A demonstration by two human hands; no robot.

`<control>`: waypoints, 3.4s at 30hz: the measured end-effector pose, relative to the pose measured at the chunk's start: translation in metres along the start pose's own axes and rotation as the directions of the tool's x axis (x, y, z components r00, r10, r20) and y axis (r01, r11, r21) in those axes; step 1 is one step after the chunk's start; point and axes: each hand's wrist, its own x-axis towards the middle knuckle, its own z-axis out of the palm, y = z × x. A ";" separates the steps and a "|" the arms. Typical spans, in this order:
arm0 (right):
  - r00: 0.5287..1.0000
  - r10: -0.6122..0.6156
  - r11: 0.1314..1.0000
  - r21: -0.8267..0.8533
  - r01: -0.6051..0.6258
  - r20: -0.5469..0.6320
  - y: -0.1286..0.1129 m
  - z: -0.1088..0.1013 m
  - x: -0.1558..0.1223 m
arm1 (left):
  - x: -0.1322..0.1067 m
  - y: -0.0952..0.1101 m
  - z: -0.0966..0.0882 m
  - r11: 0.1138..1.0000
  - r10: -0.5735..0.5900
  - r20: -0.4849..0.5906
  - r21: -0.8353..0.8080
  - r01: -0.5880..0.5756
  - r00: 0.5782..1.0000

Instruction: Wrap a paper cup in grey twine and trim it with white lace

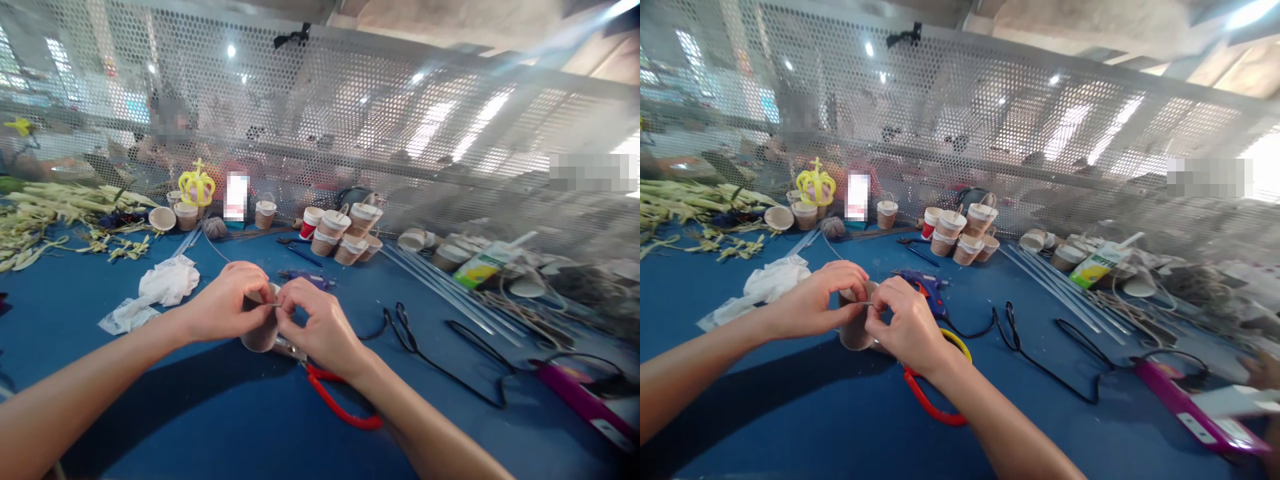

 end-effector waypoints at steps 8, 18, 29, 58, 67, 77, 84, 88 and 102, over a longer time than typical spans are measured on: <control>0.999 0.011 1.000 0.020 -0.010 -0.049 0.002 -0.007 0.000 | -0.003 -0.012 0.003 0.990 0.000 -0.007 -0.143 -0.001 1.000; 0.998 -0.011 1.000 -0.004 0.011 -0.061 0.011 -0.007 -0.005 | -0.003 -0.017 0.006 0.968 -0.089 0.016 -0.234 0.090 0.996; 0.998 -0.034 0.999 -0.031 0.032 -0.046 0.014 -0.004 -0.006 | -0.006 -0.017 0.008 0.966 -0.075 0.010 -0.246 0.075 0.997; 0.778 0.479 0.837 -0.478 -0.265 0.406 0.003 -0.029 -0.070 | -0.014 -0.018 -0.012 0.776 -0.386 0.122 -0.494 0.393 0.915; 0.747 0.507 0.838 -0.448 -0.310 0.431 0.001 -0.032 -0.079 | -0.029 -0.031 -0.019 0.867 -0.365 0.039 -0.351 0.355 0.930; 0.971 0.181 0.963 -0.227 -0.143 0.155 -0.006 -0.031 -0.023 | -0.028 -0.010 -0.013 0.842 -0.258 0.140 -0.454 0.293 0.956; 0.983 0.022 0.962 -0.271 0.028 0.182 0.001 -0.013 0.008 | -0.030 -0.004 -0.009 0.800 -0.217 0.180 -0.531 0.280 0.960; 0.984 -0.015 0.963 -0.262 0.061 0.176 0.000 -0.007 0.033 | -0.032 -0.003 -0.006 0.788 -0.204 0.178 -0.553 0.270 0.963; 0.782 0.623 0.652 -0.569 -0.501 0.025 0.088 -0.048 0.014 | -0.027 -0.022 0.000 0.709 -0.479 -0.079 -0.623 0.331 0.874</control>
